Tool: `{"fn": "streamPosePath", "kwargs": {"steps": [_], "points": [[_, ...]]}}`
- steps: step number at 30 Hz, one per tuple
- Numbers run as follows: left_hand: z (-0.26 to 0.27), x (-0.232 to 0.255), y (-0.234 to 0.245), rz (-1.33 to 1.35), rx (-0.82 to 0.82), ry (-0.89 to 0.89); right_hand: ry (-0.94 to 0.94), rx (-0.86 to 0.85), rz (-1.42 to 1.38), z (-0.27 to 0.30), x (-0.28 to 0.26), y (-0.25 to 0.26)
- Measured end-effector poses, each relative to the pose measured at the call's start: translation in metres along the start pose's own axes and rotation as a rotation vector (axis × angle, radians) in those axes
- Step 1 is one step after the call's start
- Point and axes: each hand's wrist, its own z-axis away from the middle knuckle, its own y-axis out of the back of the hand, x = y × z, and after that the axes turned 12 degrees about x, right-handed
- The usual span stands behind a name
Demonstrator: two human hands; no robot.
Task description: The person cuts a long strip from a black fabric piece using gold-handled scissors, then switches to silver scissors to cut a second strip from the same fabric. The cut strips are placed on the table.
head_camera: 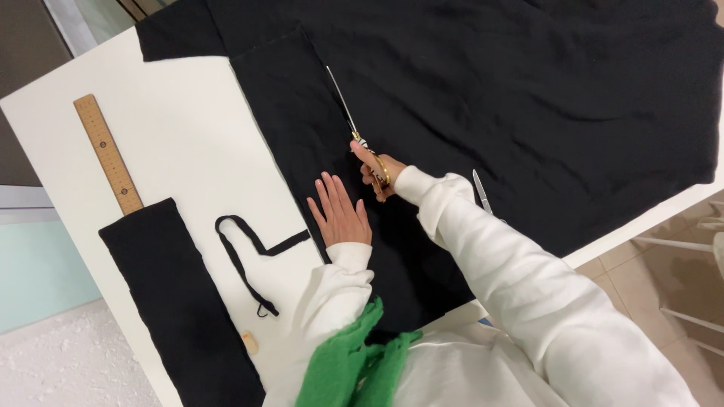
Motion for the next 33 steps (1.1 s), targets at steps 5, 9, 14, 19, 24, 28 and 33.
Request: {"fn": "streamPosePath", "kwargs": {"steps": [5,9,14,19,24,28,33], "points": [[0.000,0.002,0.005,-0.034,-0.030,0.009,0.084,-0.024,-0.044,-0.017,0.015,-0.003],[-0.001,0.001,0.003,-0.002,-0.025,0.012,-0.008,-0.021,0.002,0.006,-0.013,-0.002],[-0.001,0.001,0.003,-0.033,-0.042,0.002,0.060,-0.026,-0.029,-0.008,-0.007,0.000],[0.000,0.001,0.003,-0.053,-0.043,-0.007,0.098,0.000,-0.011,-0.012,-0.008,-0.004],[0.000,0.001,0.002,-0.054,-0.041,-0.008,0.036,-0.027,-0.026,0.001,-0.030,-0.002],[-0.002,0.001,0.001,-0.051,-0.044,0.008,0.017,-0.024,-0.058,-0.024,-0.026,-0.003],[-0.001,0.001,0.003,-0.062,-0.036,-0.013,0.105,-0.022,-0.120,-0.046,-0.013,-0.010]]}}
